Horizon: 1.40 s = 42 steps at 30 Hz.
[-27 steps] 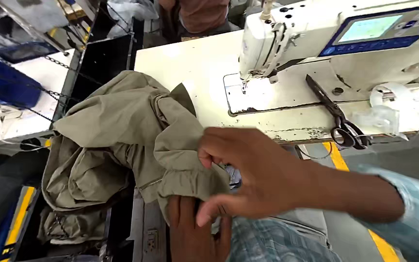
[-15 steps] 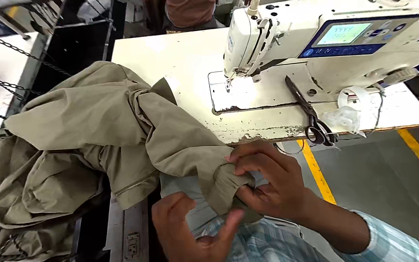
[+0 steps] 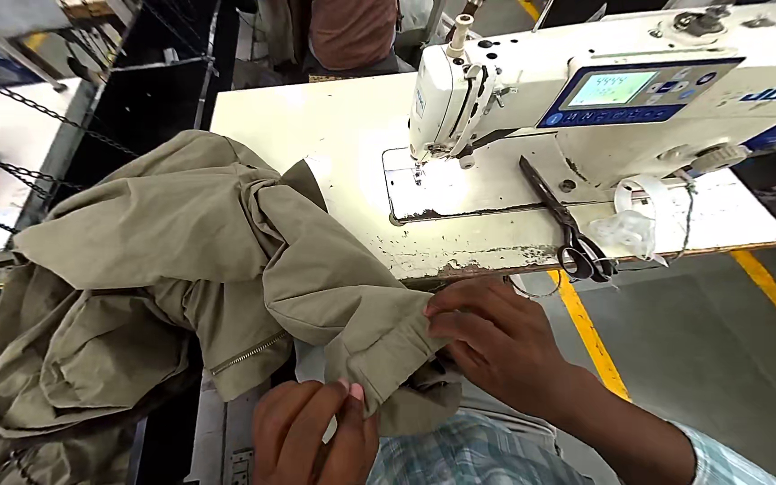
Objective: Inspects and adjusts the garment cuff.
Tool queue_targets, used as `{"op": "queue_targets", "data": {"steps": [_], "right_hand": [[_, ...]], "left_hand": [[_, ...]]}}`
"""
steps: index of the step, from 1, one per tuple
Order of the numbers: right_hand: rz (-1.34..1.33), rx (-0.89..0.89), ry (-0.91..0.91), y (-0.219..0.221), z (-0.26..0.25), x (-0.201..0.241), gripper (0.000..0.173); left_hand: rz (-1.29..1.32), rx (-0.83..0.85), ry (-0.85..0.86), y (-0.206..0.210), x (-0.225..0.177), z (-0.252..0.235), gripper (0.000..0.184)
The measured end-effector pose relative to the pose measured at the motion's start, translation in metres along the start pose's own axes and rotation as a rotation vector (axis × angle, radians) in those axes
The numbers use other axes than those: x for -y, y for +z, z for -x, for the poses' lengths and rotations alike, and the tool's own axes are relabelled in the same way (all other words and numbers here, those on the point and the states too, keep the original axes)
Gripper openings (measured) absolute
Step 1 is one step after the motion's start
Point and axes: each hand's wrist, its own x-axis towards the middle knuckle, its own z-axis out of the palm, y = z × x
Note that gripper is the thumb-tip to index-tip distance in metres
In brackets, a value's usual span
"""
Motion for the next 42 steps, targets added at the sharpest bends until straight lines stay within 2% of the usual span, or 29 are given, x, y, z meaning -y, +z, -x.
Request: {"op": "queue_targets", "data": {"steps": [3, 5, 7, 9, 13, 16, 18, 19, 21, 23, 26, 35, 39, 42], "right_hand": [[0.006, -0.054, -0.014, 0.001, -0.005, 0.004, 0.015], [0.017, -0.062, -0.020, 0.002, -0.005, 0.000, 0.013], [0.001, 0.013, 0.021, 0.003, 0.001, -0.001, 0.015], [-0.067, 0.160, 0.081, 0.005, 0.007, 0.001, 0.022], [-0.513, 0.388, 0.258, 0.007, 0.018, 0.000, 0.017], [-0.965, 0.544, 0.474, 0.002, 0.018, 0.001, 0.023], [-1.190, 0.567, 0.635, -0.001, 0.016, -0.002, 0.020], [-1.278, 0.537, 0.704, -0.001, 0.015, -0.002, 0.018], [-1.392, 0.441, 0.821, -0.001, 0.014, -0.002, 0.016], [-1.407, 0.374, 0.877, 0.000, 0.013, -0.002, 0.019], [-1.360, 0.352, 0.889, 0.001, 0.009, 0.000, 0.020], [-1.298, 0.325, 0.874, 0.004, 0.012, 0.005, 0.021], [-1.293, 0.297, 0.832, 0.002, 0.010, 0.007, 0.027], [-1.297, 0.270, 0.852, 0.004, 0.009, 0.008, 0.022]], "left_hand": [[0.021, 0.023, 0.048, -0.002, 0.000, -0.005, 0.015], [0.023, 0.091, 0.062, -0.007, 0.005, -0.010, 0.014], [0.042, 0.173, 0.031, -0.010, 0.014, -0.017, 0.011], [0.127, 0.279, -0.088, -0.012, 0.019, -0.023, 0.006], [0.457, 0.610, -0.333, -0.017, 0.030, -0.040, 0.016], [0.595, 0.726, -0.450, -0.004, 0.037, -0.043, 0.017], [0.628, 0.678, -0.504, 0.005, 0.043, -0.042, 0.020], [0.605, 0.647, -0.462, 0.007, 0.044, -0.043, 0.021], [0.498, 0.599, -0.274, 0.005, 0.041, -0.046, 0.028], [0.339, 0.560, -0.101, -0.005, 0.026, -0.053, 0.019], [0.201, 0.523, 0.026, -0.012, 0.000, -0.054, 0.006], [0.028, 0.481, 0.131, 0.005, 0.002, -0.037, 0.017], [0.051, 0.455, 0.132, 0.009, 0.003, -0.037, 0.018], [0.073, 0.439, 0.137, 0.009, 0.004, -0.038, 0.020]]}}
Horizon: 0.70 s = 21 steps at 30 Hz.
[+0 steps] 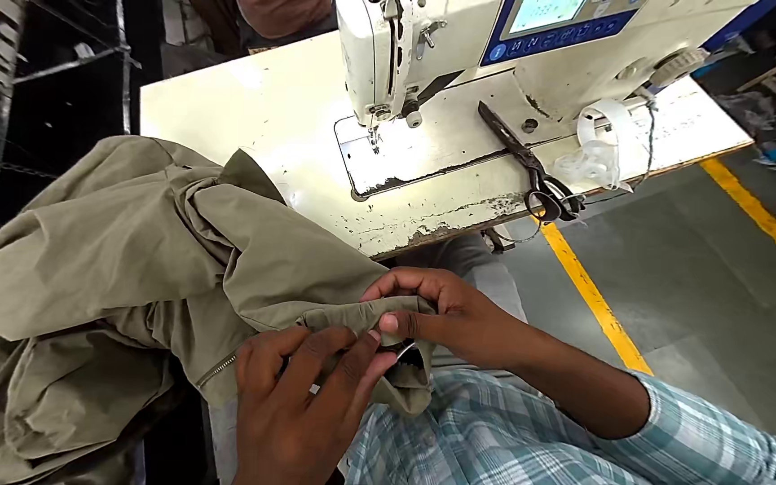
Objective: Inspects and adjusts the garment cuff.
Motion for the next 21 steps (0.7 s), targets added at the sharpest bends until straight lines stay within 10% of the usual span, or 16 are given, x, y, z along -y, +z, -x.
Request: {"op": "queue_targets", "data": {"steps": [21], "right_hand": [[-0.149, -0.143, 0.159, 0.007, -0.004, -0.002, 0.017]], "left_hand": [[-0.173, 0.047, 0.179, 0.005, -0.002, -0.012, 0.020]]}}
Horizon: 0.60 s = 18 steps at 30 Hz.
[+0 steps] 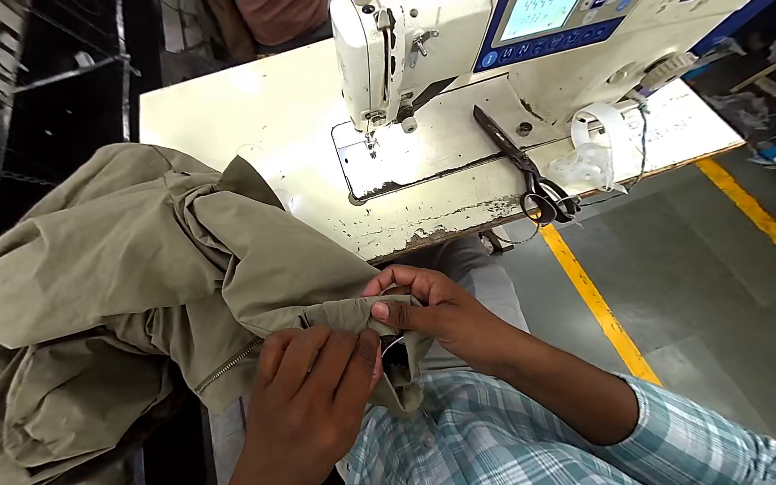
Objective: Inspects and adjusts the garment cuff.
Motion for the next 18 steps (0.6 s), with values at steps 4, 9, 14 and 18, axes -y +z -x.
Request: {"op": "queue_targets", "data": {"steps": [4, 9, 14, 18], "right_hand": [[0.004, -0.050, 0.020, 0.006, 0.002, -0.001, 0.016], [-0.006, -0.068, -0.052, 0.006, 0.004, -0.007, 0.017], [0.018, -0.066, -0.061, 0.003, 0.004, -0.009, 0.018], [0.028, -0.062, -0.067, 0.006, 0.004, -0.010, 0.018]], "left_hand": [[-0.032, 0.073, -0.016, 0.005, -0.003, -0.004, 0.020], [0.265, 0.120, -0.248, -0.001, 0.011, 0.007, 0.025], [0.408, -0.085, -0.360, -0.019, 0.019, 0.011, 0.016], [0.305, 0.007, -0.192, -0.009, 0.005, 0.009, 0.013]]}}
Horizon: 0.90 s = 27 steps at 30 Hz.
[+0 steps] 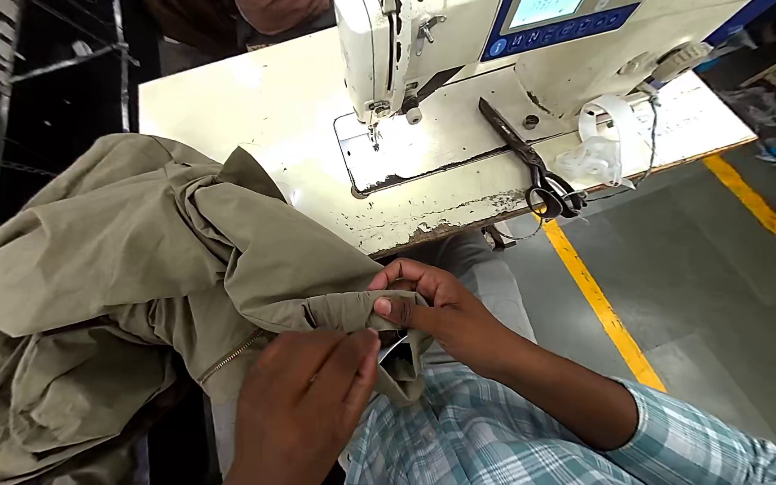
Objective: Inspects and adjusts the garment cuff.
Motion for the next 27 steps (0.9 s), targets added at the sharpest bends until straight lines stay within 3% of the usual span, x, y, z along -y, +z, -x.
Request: {"op": "queue_targets", "data": {"steps": [7, 10, 13, 16, 21, 27], "right_hand": [[0.002, -0.007, -0.005, 0.000, 0.002, -0.002, 0.018], [0.013, -0.031, -0.019, -0.003, 0.001, -0.002, 0.017], [0.019, -0.051, -0.037, -0.009, 0.001, -0.001, 0.017], [0.024, -0.041, -0.042, -0.008, 0.000, -0.001, 0.018], [0.013, -0.031, -0.058, -0.003, 0.001, -0.002, 0.017], [0.012, -0.034, -0.043, -0.005, 0.002, -0.003, 0.016]], "left_hand": [[-0.170, 0.135, 0.033, 0.022, -0.005, -0.007, 0.020], [-0.072, 0.171, -0.095, 0.000, 0.004, -0.002, 0.023], [-0.017, 0.048, -0.194, -0.025, 0.008, 0.001, 0.019], [0.013, -0.032, -0.161, -0.020, -0.005, 0.000, 0.015], [-0.083, 0.007, -0.011, 0.009, -0.007, -0.005, 0.017], [-0.139, 0.075, 0.024, 0.019, -0.007, -0.011, 0.021]]}}
